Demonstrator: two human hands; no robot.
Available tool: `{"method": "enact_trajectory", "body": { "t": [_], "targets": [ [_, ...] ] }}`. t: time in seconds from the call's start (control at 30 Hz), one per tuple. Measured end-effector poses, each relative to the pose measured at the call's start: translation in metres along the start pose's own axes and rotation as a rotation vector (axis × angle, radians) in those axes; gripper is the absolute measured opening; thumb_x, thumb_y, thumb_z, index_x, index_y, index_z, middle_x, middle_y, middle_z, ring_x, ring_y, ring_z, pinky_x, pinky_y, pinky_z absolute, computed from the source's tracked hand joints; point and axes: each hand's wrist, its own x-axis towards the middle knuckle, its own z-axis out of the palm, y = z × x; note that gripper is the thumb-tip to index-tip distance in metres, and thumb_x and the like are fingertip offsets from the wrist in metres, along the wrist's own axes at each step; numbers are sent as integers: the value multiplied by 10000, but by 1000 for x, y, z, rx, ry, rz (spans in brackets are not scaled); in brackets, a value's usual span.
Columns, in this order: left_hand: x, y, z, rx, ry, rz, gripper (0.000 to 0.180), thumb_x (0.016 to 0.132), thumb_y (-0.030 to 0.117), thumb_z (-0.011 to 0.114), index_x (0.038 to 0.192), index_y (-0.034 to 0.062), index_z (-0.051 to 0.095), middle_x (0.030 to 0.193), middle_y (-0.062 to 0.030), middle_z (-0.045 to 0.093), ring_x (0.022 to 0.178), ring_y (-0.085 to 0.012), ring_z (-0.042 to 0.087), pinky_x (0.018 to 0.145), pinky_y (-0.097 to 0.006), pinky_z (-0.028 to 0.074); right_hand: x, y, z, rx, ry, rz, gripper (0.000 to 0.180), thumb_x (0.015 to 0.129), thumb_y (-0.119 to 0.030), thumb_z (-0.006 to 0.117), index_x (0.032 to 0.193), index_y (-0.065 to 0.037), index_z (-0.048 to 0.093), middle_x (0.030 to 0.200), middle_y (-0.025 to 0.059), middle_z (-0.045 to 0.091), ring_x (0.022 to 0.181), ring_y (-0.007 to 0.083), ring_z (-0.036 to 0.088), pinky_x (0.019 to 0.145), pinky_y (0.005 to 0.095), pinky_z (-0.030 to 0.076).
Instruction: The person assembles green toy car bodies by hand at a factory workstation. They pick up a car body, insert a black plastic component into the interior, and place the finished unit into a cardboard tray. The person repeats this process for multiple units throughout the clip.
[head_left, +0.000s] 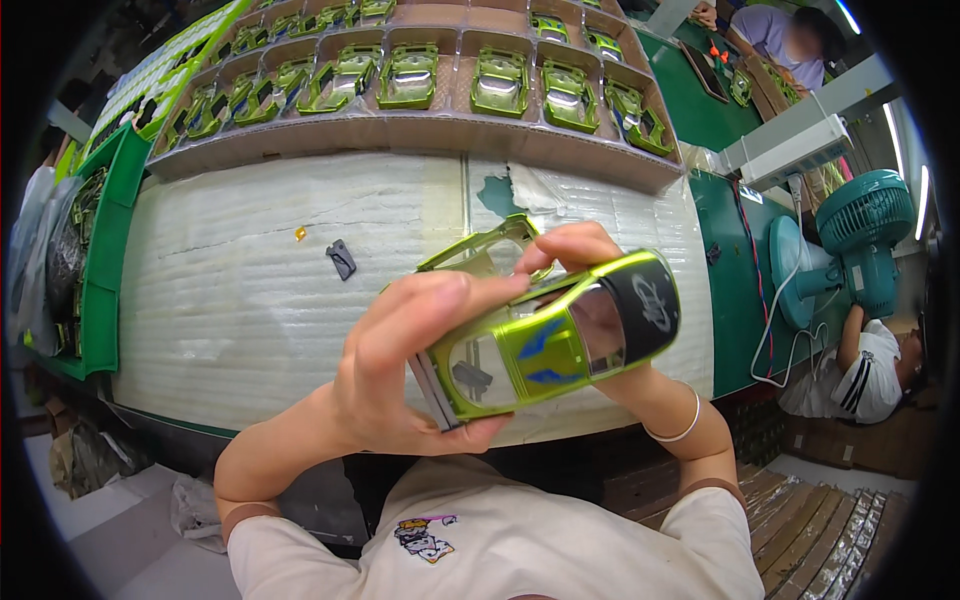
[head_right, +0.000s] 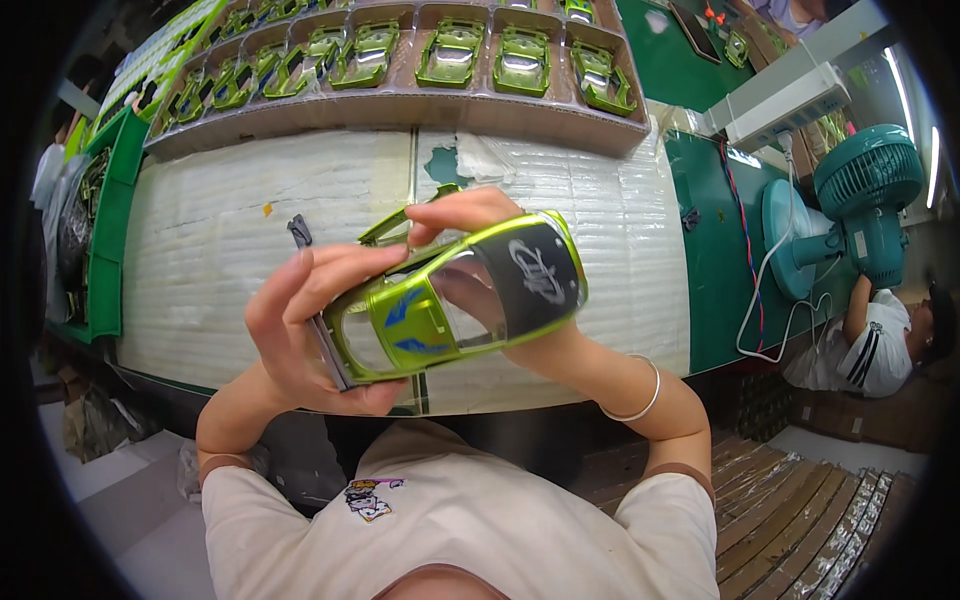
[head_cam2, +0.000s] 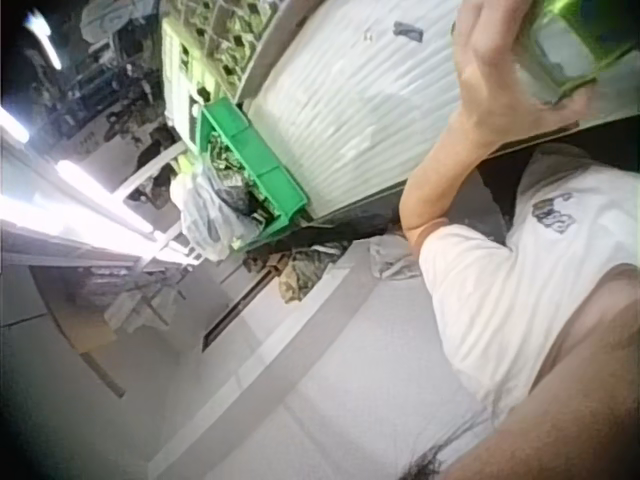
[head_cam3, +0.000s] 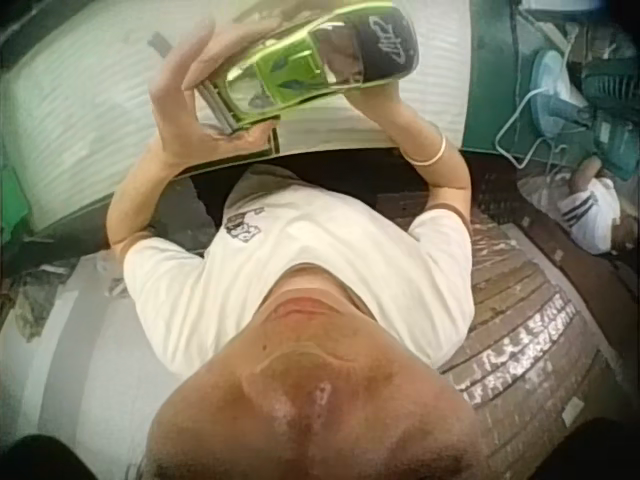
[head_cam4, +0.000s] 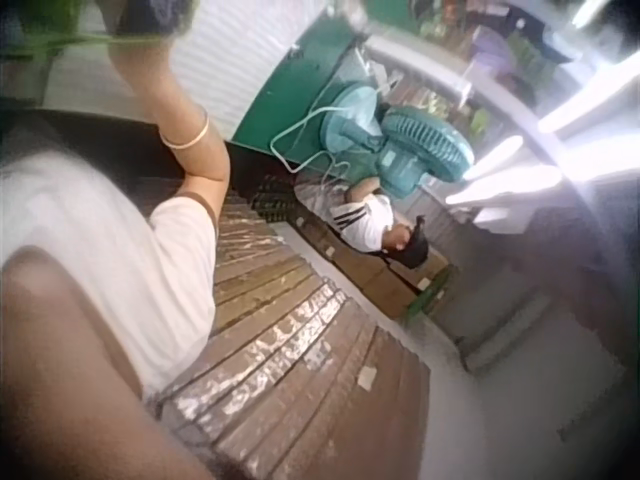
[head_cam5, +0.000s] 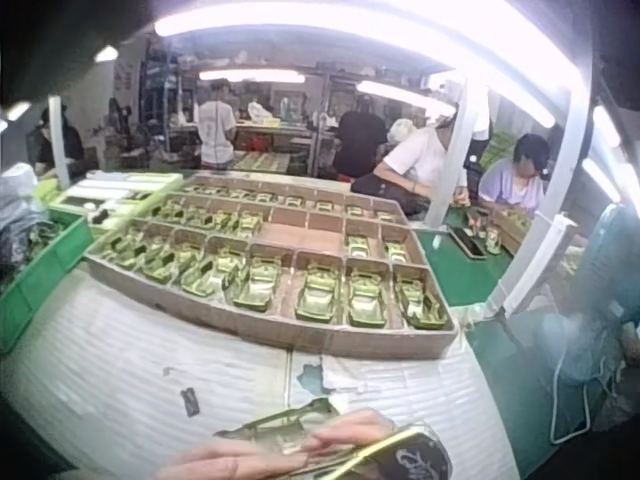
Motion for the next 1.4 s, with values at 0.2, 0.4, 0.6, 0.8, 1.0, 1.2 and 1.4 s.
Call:
{"method": "enact_trajectory", "body": {
  "t": [0.2,0.4,0.6,0.8,1.0,1.2,1.4],
  "targets": [
    [3,8,0,88,42,56,460,713,206,689,1051,49,420,1078,-208,590,876,-289,587,678,-332,447,-2,5,-2,17,-56,-279,394,707,-65,712,1063,-67,543,953,81,559,854,178,563,717,273,460],
    [1,4,3,75,62,137,499,696,205,702,1079,45,424,1099,-218,574,880,-289,585,666,-337,449,-3,2,-5,13,-72,-272,399,707,-50,709,1066,-76,536,933,80,556,856,177,562,708,260,472],
    [3,1,9,-116,49,-52,713,639,110,749,1219,17,345,1176,-231,519,1000,-324,571,821,-368,463,-10,4,-4,-13,26,-49,395,754,-25,634,1131,-40,517,934,65,576,882,171,542,790,282,454],
    [39,-12,-22,-207,119,-429,674,690,80,704,1230,-10,310,1152,-206,544,991,-243,583,804,-310,468,-1,-13,-1,401,229,307,506,841,22,514,1311,-17,333,1249,138,424,1142,212,453,944,349,408],
    [144,-128,-58,656,231,-518,633,704,178,687,1192,-27,340,962,-193,620,764,-287,627,680,-339,494,1,-19,-7,452,213,342,545,837,44,497,1328,-31,272,1255,137,406,1146,222,447,949,346,415],
    [180,-258,-75,1477,-204,124,406,721,114,592,1093,44,443,912,-85,587,929,-211,538,778,-308,444,0,-13,-5,419,188,337,457,834,42,503,1253,-57,352,1184,109,453,1094,189,467,922,332,429],
    [185,-282,-64,1569,-719,143,426,790,132,507,1207,97,423,1129,-21,532,1051,-165,486,857,-273,406,-1,-19,-9,446,176,327,431,827,60,493,1224,-36,358,1130,124,467,1058,201,491,906,357,450]
  ]
}}
